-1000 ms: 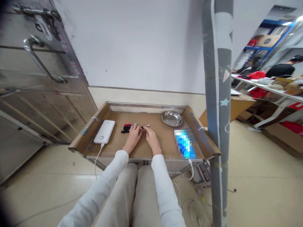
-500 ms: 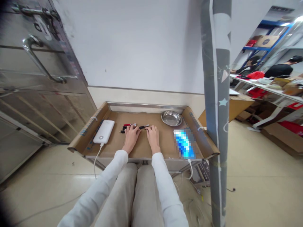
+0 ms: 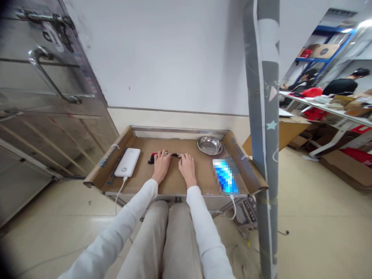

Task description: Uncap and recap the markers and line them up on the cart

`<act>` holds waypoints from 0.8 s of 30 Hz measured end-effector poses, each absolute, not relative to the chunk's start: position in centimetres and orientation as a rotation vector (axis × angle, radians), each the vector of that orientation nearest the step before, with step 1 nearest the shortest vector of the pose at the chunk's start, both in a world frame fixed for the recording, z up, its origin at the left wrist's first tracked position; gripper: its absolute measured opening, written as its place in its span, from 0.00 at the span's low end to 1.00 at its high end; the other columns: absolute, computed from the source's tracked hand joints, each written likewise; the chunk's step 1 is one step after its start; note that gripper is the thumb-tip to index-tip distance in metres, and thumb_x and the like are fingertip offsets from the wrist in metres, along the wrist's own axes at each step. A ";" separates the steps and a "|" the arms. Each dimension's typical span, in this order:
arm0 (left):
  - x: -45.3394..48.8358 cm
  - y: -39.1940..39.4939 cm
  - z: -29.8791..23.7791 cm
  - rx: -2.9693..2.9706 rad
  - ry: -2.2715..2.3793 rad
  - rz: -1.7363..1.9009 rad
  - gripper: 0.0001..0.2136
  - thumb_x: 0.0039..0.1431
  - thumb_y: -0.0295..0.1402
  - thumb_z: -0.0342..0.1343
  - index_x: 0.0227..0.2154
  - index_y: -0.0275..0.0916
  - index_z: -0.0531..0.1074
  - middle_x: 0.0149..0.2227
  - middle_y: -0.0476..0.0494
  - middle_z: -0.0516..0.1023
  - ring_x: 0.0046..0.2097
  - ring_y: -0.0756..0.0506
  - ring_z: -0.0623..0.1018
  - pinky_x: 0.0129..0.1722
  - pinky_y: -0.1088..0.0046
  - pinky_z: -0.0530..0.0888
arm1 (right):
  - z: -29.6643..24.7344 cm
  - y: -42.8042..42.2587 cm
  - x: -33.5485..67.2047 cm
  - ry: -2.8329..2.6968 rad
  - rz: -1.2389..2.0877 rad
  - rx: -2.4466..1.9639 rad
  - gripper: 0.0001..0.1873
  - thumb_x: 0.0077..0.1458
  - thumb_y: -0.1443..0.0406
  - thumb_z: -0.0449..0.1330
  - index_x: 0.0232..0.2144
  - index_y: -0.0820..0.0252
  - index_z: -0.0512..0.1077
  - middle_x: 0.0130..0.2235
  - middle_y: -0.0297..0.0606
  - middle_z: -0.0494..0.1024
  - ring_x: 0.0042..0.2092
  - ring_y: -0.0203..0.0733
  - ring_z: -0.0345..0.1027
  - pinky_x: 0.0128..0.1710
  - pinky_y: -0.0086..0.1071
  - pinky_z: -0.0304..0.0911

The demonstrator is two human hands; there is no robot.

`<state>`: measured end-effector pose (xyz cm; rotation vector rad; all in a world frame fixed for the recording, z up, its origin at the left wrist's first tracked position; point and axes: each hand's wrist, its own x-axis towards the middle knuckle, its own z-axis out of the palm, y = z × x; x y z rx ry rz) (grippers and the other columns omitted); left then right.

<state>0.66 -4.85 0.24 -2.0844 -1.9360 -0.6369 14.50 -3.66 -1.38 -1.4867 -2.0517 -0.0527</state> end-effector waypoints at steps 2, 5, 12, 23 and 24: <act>0.6 -4.7 0.1 -2.075 -1.922 -0.669 0.14 0.64 0.31 0.43 0.47 0.46 0.69 0.51 0.40 0.68 0.50 0.38 0.66 0.48 0.58 0.64 | -1.4 -3.7 14.6 -2.043 -0.042 -1.469 0.14 0.57 0.72 0.48 0.41 0.58 0.69 0.41 0.41 0.72 0.44 0.44 0.62 0.43 0.35 0.53; 0.1 -5.0 0.0 -2.057 -1.930 -0.724 0.13 0.64 0.31 0.42 0.47 0.43 0.69 0.50 0.39 0.69 0.49 0.38 0.67 0.47 0.59 0.64 | -1.5 -3.9 14.7 -2.024 -0.030 -1.460 0.14 0.57 0.72 0.48 0.40 0.58 0.70 0.40 0.40 0.72 0.43 0.43 0.62 0.43 0.35 0.53; -2.7 -7.9 -0.3 -1.810 -2.118 -0.767 0.14 0.63 0.27 0.41 0.46 0.36 0.67 0.48 0.34 0.68 0.46 0.38 0.69 0.44 0.61 0.65 | -1.6 -4.2 14.8 -1.967 -0.011 -1.503 0.12 0.56 0.72 0.49 0.35 0.57 0.71 0.38 0.41 0.70 0.42 0.44 0.61 0.42 0.36 0.54; -5.2 -9.5 -1.0 -2.308 -1.957 -0.801 0.10 0.62 0.36 0.48 0.39 0.38 0.70 0.40 0.40 0.72 0.44 0.40 0.71 0.43 0.64 0.67 | -0.8 -5.1 14.4 -2.036 0.177 -1.267 0.18 0.54 0.73 0.48 0.46 0.57 0.67 0.44 0.41 0.70 0.46 0.44 0.62 0.49 0.38 0.58; -5.0 -9.3 -0.9 -2.359 -1.940 -0.873 0.10 0.62 0.36 0.48 0.39 0.39 0.71 0.40 0.40 0.72 0.44 0.41 0.71 0.43 0.65 0.68 | -0.7 -5.2 14.4 -2.067 0.199 -1.215 0.21 0.52 0.74 0.48 0.47 0.57 0.66 0.45 0.40 0.70 0.47 0.43 0.61 0.50 0.38 0.57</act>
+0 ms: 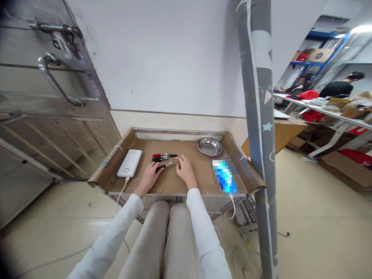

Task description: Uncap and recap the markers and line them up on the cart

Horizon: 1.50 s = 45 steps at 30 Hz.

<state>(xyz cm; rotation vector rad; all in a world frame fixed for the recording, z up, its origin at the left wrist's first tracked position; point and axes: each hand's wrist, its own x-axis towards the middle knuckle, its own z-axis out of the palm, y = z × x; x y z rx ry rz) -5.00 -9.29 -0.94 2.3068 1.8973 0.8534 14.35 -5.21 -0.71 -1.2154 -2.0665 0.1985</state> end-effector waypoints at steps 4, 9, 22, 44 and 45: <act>-4.2 -8.0 -0.1 2.154 1.686 0.941 0.10 0.60 0.37 0.52 0.41 0.42 0.73 0.37 0.44 0.72 0.38 0.44 0.73 0.40 0.67 0.70 | -0.9 -5.4 14.4 -2.108 0.240 -1.178 0.24 0.49 0.76 0.49 0.49 0.58 0.65 0.47 0.41 0.69 0.49 0.44 0.60 0.53 0.40 0.57; -3.0 -5.8 1.2 2.148 1.373 1.080 0.08 0.58 0.33 0.54 0.40 0.42 0.74 0.42 0.44 0.73 0.45 0.45 0.73 0.48 0.66 0.69 | -1.7 -5.2 14.7 -2.082 0.245 -1.187 0.21 0.50 0.75 0.49 0.47 0.60 0.66 0.46 0.42 0.70 0.48 0.46 0.60 0.51 0.42 0.58; -2.7 -4.4 3.9 1.990 1.367 1.311 0.08 0.56 0.35 0.56 0.37 0.38 0.72 0.35 0.45 0.74 0.34 0.49 0.73 0.38 0.71 0.72 | -2.3 -4.6 14.9 -2.036 0.315 -1.190 0.13 0.55 0.71 0.51 0.42 0.57 0.70 0.43 0.40 0.71 0.47 0.43 0.62 0.49 0.39 0.59; -1.7 -5.3 -0.8 2.292 1.586 1.139 0.07 0.59 0.27 0.51 0.40 0.39 0.69 0.44 0.42 0.71 0.49 0.43 0.70 0.52 0.61 0.66 | -1.9 -5.3 15.3 -1.842 0.179 -1.395 0.09 0.51 0.73 0.49 0.33 0.59 0.66 0.36 0.41 0.71 0.41 0.45 0.61 0.46 0.37 0.58; -1.6 -5.6 -0.7 2.342 1.624 1.118 0.08 0.60 0.28 0.51 0.42 0.40 0.68 0.46 0.41 0.70 0.50 0.42 0.69 0.52 0.60 0.65 | -1.9 -5.4 15.3 -1.847 0.178 -1.389 0.10 0.51 0.73 0.49 0.33 0.59 0.66 0.37 0.41 0.71 0.41 0.45 0.61 0.46 0.37 0.58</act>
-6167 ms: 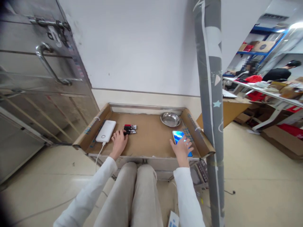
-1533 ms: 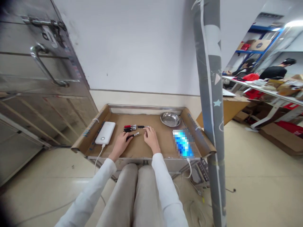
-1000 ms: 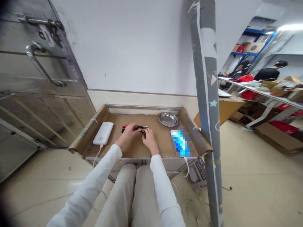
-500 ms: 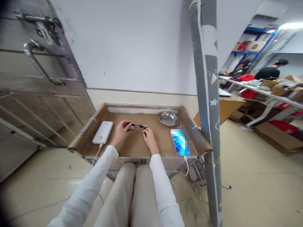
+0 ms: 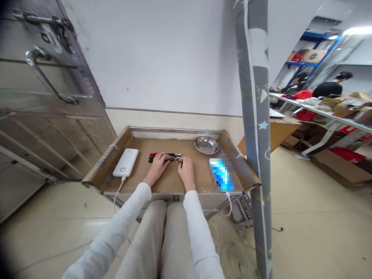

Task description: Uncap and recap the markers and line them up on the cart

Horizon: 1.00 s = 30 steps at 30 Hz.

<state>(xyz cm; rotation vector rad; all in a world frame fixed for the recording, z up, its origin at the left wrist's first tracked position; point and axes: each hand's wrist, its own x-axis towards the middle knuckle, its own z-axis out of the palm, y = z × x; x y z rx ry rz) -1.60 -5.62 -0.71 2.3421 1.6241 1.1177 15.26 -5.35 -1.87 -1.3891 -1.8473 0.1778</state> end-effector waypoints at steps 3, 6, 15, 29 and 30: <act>-1.3 -6.3 -0.7 2.435 1.641 1.073 0.08 0.61 0.32 0.49 0.42 0.39 0.68 0.44 0.40 0.69 0.49 0.42 0.69 0.51 0.61 0.66 | -1.8 -5.4 15.3 -1.896 0.184 -1.354 0.09 0.52 0.73 0.49 0.34 0.59 0.66 0.37 0.41 0.71 0.42 0.44 0.62 0.46 0.37 0.59; -1.1 -6.3 -1.0 2.524 1.590 0.977 0.06 0.61 0.34 0.51 0.38 0.39 0.69 0.41 0.42 0.69 0.46 0.43 0.69 0.50 0.62 0.66 | -1.5 -5.4 15.1 -1.973 0.171 -1.328 0.10 0.53 0.73 0.48 0.35 0.59 0.66 0.38 0.41 0.72 0.42 0.44 0.62 0.46 0.37 0.59; -0.9 -5.6 -1.0 2.443 1.912 0.914 0.12 0.62 0.34 0.49 0.46 0.38 0.67 0.48 0.35 0.67 0.50 0.39 0.68 0.48 0.61 0.66 | 0.7 -7.0 19.3 -1.895 0.148 -1.279 0.12 0.58 0.64 0.50 0.41 0.58 0.71 0.42 0.42 0.73 0.45 0.46 0.64 0.48 0.42 0.59; -0.3 -5.1 -0.6 2.473 1.925 0.866 0.12 0.62 0.33 0.48 0.48 0.40 0.66 0.45 0.39 0.69 0.48 0.39 0.68 0.46 0.62 0.65 | -1.7 -8.4 37.1 -1.719 0.108 -1.602 0.30 0.61 0.51 0.39 0.30 0.56 0.78 0.47 0.50 0.73 0.50 0.53 0.64 0.51 0.54 0.56; -0.4 -5.3 -0.5 2.452 1.951 0.885 0.12 0.62 0.34 0.47 0.47 0.39 0.66 0.46 0.38 0.69 0.48 0.39 0.68 0.46 0.62 0.65 | -1.8 -8.2 37.0 -1.701 0.138 -1.603 0.31 0.61 0.51 0.38 0.35 0.57 0.78 0.49 0.51 0.72 0.52 0.54 0.63 0.53 0.55 0.55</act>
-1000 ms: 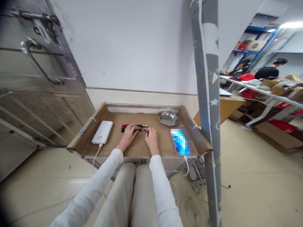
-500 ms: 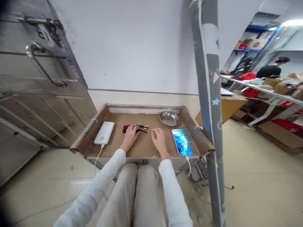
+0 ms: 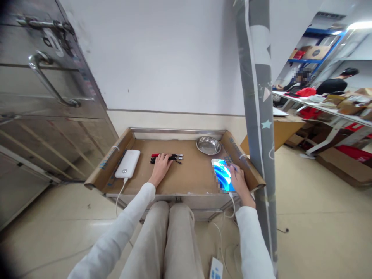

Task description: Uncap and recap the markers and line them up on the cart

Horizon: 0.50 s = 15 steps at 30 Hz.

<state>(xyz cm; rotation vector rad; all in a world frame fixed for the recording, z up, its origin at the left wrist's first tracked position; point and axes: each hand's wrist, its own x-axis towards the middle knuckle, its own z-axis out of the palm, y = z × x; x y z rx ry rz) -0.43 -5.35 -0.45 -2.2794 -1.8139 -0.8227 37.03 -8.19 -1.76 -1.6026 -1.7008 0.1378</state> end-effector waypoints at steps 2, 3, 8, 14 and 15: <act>-0.8 -6.1 -0.2 -2.193 -1.877 -0.859 0.11 0.63 0.33 0.45 0.46 0.38 0.66 0.46 0.36 0.69 0.48 0.39 0.68 0.46 0.61 0.66 | -1.7 -8.0 36.8 -1.692 0.221 -1.569 0.31 0.62 0.51 0.37 0.42 0.57 0.75 0.52 0.49 0.71 0.55 0.51 0.61 0.56 0.53 0.53; -1.1 -6.5 -0.2 -2.128 -1.925 -0.875 0.11 0.64 0.32 0.43 0.45 0.37 0.66 0.45 0.36 0.69 0.47 0.39 0.68 0.45 0.61 0.66 | -1.6 -8.1 36.7 -1.681 0.261 -1.541 0.31 0.62 0.51 0.36 0.44 0.56 0.74 0.52 0.47 0.71 0.55 0.48 0.61 0.57 0.50 0.53; -2.4 -8.2 -0.3 -1.786 -2.172 -0.855 0.13 0.61 0.29 0.43 0.46 0.31 0.64 0.47 0.31 0.67 0.47 0.36 0.67 0.45 0.59 0.66 | -1.6 -9.3 36.6 -1.592 0.346 -1.520 0.31 0.61 0.48 0.38 0.37 0.53 0.76 0.52 0.43 0.71 0.55 0.45 0.62 0.57 0.44 0.54; -1.9 -8.4 -0.5 -1.776 -2.195 -0.690 0.13 0.61 0.28 0.42 0.47 0.32 0.63 0.51 0.30 0.64 0.50 0.36 0.66 0.47 0.59 0.65 | -1.6 -9.7 36.6 -1.618 0.406 -1.571 0.32 0.60 0.46 0.38 0.36 0.52 0.77 0.56 0.38 0.68 0.57 0.46 0.57 0.60 0.43 0.47; -1.8 -8.4 -0.4 -1.774 -2.201 -0.679 0.13 0.61 0.28 0.42 0.47 0.32 0.63 0.51 0.30 0.64 0.50 0.37 0.66 0.47 0.59 0.65 | -1.6 -9.7 36.6 -1.636 0.410 -1.583 0.31 0.61 0.47 0.38 0.36 0.51 0.78 0.56 0.37 0.67 0.57 0.46 0.56 0.61 0.44 0.46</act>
